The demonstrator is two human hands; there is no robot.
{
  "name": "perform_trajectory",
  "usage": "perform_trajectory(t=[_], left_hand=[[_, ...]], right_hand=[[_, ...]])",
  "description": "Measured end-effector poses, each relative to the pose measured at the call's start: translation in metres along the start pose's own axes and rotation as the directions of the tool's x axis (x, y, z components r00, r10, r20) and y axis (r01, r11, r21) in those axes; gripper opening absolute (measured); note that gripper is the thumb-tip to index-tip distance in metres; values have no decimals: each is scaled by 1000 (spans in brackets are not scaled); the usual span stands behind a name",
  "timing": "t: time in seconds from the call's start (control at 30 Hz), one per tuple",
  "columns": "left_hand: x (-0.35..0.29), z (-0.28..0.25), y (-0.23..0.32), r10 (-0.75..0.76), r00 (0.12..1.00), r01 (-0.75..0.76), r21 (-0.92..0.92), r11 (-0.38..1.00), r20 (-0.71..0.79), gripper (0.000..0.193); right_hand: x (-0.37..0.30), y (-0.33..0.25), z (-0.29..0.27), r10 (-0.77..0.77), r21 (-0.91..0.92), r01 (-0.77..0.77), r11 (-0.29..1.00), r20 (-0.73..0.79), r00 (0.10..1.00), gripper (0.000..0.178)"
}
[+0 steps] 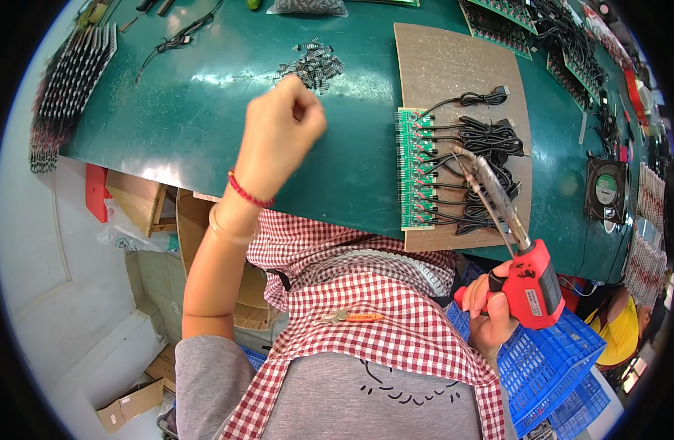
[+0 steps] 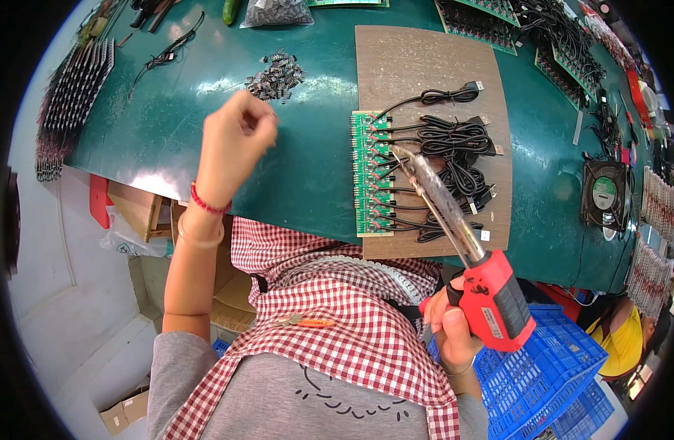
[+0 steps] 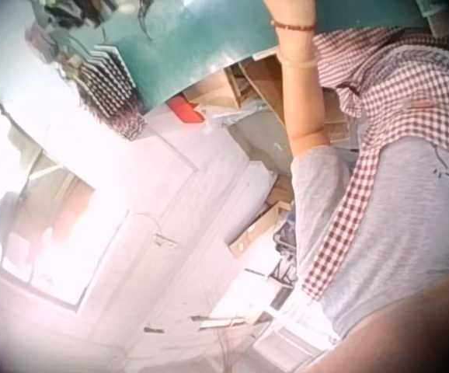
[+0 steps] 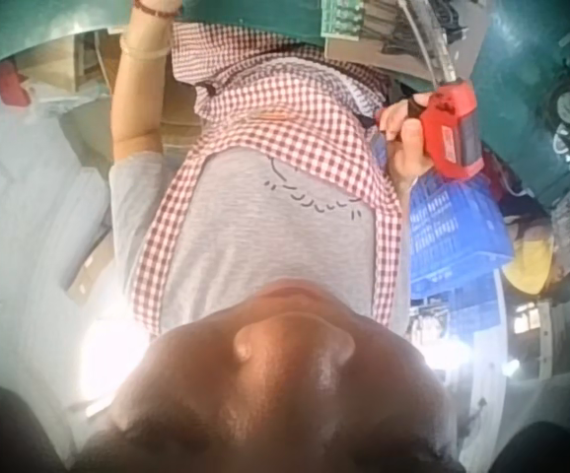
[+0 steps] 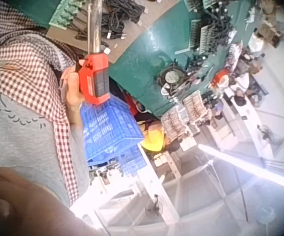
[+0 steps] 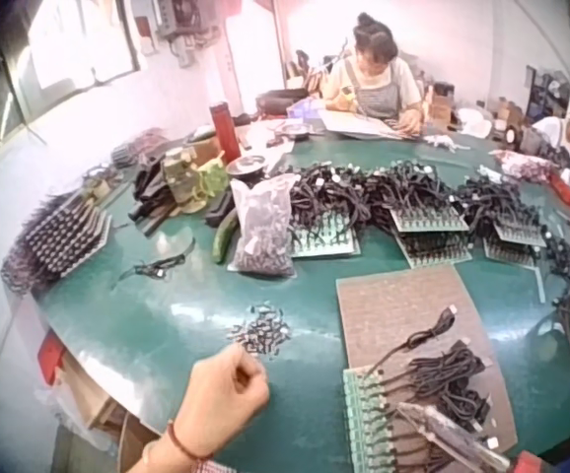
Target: The person solders electronic components onto a circuit board using a soldering gun, replaces the circuit board with another one from the table, and solders more components onto it.
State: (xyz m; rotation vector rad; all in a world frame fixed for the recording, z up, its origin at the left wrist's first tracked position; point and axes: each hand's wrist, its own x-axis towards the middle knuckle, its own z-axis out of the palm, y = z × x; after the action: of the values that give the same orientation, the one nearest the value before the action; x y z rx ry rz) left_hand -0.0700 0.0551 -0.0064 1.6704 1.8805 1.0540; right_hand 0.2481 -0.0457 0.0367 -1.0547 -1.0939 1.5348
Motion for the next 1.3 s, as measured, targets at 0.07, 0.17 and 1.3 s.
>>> perform_trajectory(t=[0.07, 0.17, 1.3], left_hand=[[-17, 8, 18, -84, 976, 136, -266, 954, 201, 7], [-45, 21, 48, -52, 874, 323, -497, 805, 483, 16], [-55, 28, 52, -194, 544, 729, -345, 591, 816, 8]], right_hand=[[7, -6, 13, 19, 30, -18, 999, -22, 1000, 31], [16, -2, 21, 12, 95, -13, 995, 9, 1000, 34], [-11, 4, -6, 104, -281, -86, 956, 49, 993, 39]])
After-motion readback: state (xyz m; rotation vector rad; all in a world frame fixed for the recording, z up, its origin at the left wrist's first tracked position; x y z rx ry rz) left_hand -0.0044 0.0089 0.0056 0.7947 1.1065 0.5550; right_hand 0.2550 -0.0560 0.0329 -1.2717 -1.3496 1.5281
